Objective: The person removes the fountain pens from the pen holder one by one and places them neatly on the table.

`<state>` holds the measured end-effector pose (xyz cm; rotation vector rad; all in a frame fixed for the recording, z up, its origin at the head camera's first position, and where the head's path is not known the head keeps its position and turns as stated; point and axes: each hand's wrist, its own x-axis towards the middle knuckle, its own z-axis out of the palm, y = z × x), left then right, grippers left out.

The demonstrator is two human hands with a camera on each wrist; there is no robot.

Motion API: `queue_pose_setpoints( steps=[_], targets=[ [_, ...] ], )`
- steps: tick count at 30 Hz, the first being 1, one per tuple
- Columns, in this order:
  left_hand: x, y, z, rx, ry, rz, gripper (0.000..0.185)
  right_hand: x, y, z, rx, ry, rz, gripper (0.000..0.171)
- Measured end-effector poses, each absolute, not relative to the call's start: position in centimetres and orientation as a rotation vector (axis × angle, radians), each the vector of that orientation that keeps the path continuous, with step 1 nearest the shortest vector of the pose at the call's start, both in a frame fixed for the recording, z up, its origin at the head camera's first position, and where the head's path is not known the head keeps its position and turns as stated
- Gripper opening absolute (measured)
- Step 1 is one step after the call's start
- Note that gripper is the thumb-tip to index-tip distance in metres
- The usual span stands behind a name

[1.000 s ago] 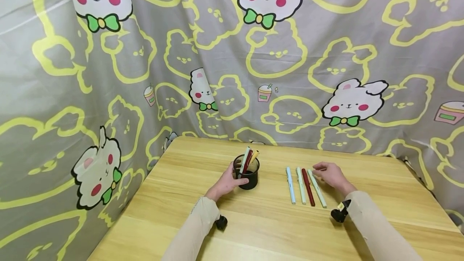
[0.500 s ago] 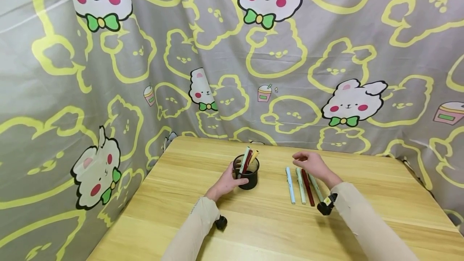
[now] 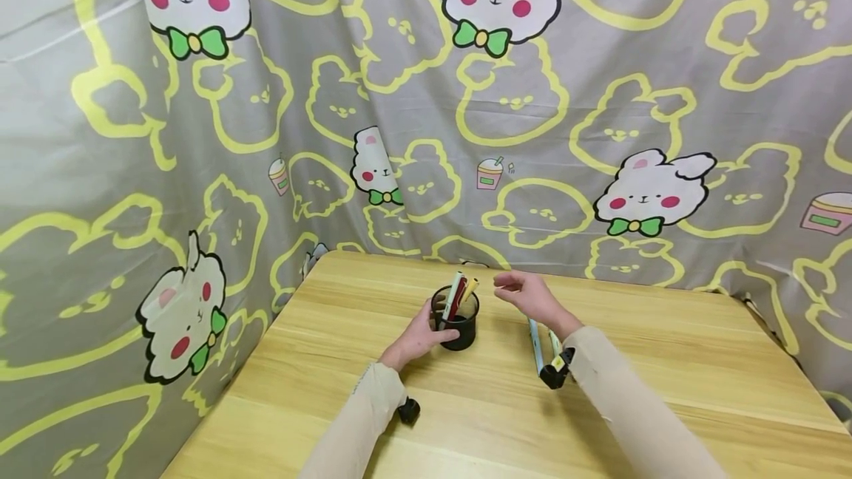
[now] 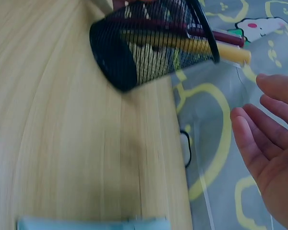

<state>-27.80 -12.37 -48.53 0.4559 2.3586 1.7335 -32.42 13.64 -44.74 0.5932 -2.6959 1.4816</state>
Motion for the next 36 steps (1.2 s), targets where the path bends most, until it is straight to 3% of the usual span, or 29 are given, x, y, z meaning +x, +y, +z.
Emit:
queue_pose_setpoints(
  steps=[19,29,36],
  targets=[
    [-27.9,-12.0,-48.6,0.491,2.374,1.746,0.073,-33.1,9.9,-45.3,0.619,-2.604,1.631,0.037],
    [-29.7,-12.2,-51.9,0.484,2.420,1.752,0.079,-32.9,9.2,-45.7,0.638,-2.603,1.531,0.027],
    [-29.7,-12.3,-51.7,0.466,2.420,1.753,0.078,-32.8,9.2,-45.3,0.657,-2.602,1.494,0.021]
  ],
)
